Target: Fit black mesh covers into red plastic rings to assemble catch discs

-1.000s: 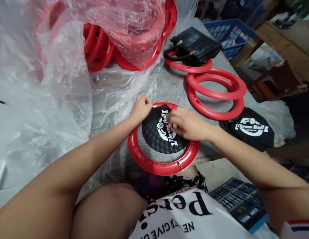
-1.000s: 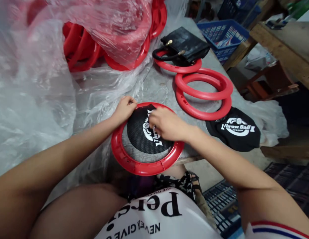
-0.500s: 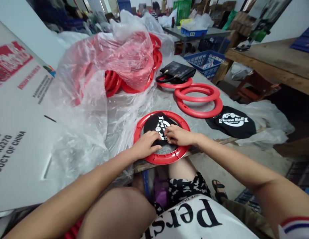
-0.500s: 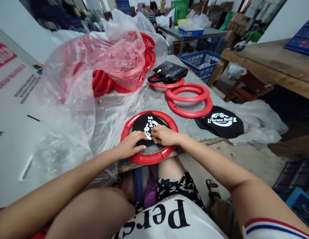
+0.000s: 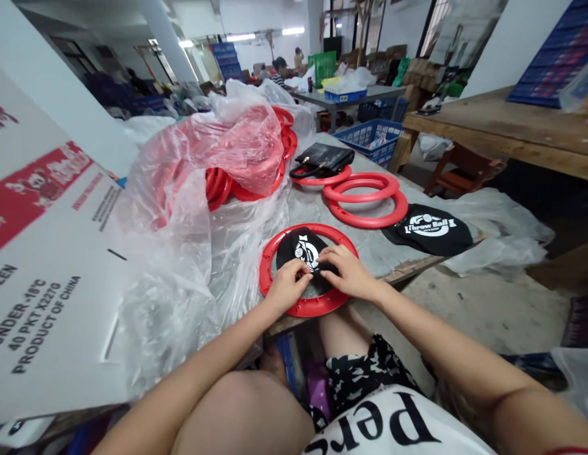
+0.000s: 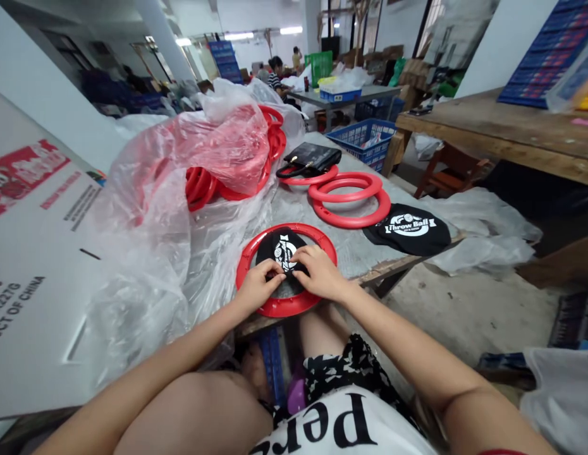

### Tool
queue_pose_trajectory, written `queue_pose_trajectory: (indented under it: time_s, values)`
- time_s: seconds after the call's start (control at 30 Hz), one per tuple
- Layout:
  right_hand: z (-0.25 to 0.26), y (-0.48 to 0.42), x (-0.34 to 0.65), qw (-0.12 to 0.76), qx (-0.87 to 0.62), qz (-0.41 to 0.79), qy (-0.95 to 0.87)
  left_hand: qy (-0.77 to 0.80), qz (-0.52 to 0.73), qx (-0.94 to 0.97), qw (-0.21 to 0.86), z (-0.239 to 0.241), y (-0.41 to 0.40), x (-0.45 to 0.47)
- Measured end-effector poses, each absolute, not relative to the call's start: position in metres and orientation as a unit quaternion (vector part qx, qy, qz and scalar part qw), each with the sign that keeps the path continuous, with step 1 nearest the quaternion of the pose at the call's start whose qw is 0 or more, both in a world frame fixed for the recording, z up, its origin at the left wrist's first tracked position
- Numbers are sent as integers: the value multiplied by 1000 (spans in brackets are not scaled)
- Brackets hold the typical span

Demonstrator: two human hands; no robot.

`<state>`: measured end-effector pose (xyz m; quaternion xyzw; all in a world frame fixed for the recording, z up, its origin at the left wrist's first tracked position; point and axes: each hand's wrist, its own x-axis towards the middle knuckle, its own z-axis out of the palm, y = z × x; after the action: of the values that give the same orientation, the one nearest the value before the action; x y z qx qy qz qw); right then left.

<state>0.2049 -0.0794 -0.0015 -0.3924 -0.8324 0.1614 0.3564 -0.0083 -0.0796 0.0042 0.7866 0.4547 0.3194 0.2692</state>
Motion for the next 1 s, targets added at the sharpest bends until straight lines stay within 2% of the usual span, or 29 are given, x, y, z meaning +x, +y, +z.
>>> queue_pose_trajectory:
  time_s: [0.1,0.33,0.47,0.6,0.8,1.0]
  values:
    - [-14,-92,200,394,-397,146,-816,456,328,779,280,3,-79,-9]
    - [-25,-87,185,386,-398,99,-826,440,314,790,289,3,-85,-6]
    - [-28,-88,201,410,-343,139,-834,416,305,818,255,-2,-93,-7]
    - [-31,-89,220,398,-305,172,-848,369,285,858,218,-11,-99,-4]
    - [-35,-86,229,386,-232,165,-877,312,248,906,144,-21,-100,0]
    - [-36,-86,234,352,-221,163,-895,267,230,930,100,-23,-100,-6]
